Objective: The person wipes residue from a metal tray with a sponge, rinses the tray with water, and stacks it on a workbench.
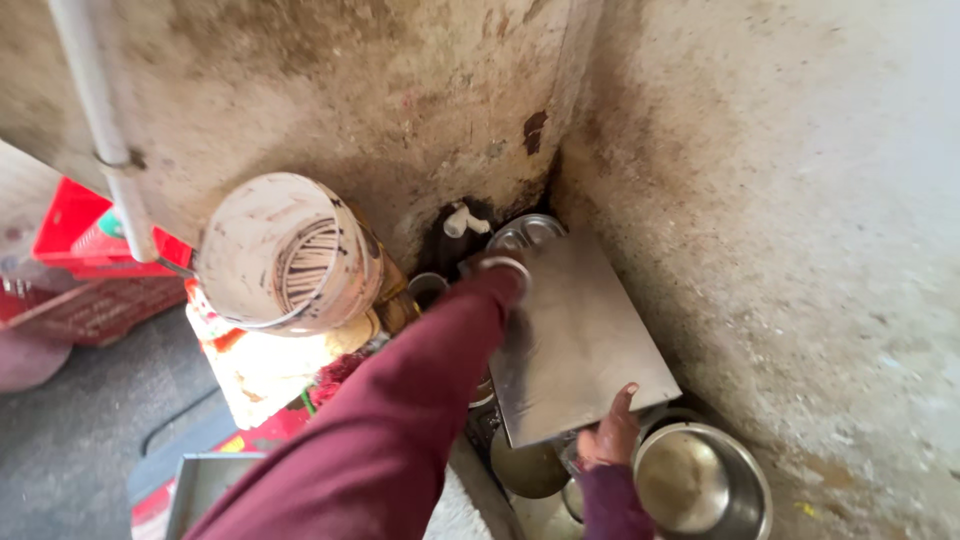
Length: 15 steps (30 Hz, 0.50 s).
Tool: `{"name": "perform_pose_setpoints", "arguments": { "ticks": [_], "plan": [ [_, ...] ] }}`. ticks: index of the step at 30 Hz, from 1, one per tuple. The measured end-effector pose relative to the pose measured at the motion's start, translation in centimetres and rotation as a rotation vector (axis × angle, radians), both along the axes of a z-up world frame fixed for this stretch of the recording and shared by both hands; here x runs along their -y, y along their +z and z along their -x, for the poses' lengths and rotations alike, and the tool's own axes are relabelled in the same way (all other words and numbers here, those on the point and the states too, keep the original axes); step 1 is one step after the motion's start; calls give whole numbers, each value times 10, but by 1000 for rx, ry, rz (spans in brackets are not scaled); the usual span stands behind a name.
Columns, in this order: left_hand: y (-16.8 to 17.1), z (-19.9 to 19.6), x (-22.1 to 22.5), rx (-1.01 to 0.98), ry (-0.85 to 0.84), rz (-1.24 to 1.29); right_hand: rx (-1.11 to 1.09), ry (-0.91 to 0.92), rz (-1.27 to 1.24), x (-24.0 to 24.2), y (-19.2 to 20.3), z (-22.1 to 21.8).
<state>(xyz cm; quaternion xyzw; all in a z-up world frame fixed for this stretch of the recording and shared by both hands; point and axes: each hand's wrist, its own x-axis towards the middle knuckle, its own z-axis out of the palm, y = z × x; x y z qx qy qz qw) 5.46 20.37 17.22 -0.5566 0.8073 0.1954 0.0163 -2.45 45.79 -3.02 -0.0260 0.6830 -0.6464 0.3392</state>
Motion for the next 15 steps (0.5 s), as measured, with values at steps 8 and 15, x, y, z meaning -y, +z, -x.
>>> {"name": "perform_pose_setpoints", "arguments": {
  "ticks": [8,15],
  "plan": [
    [78,-131,-199,-504,-535,-219,-334,93,-93,-65,115,8],
    [90,-243,-260,-812,-403,-112,-1146,474,-337,-73,240,-25]
  ]
}}
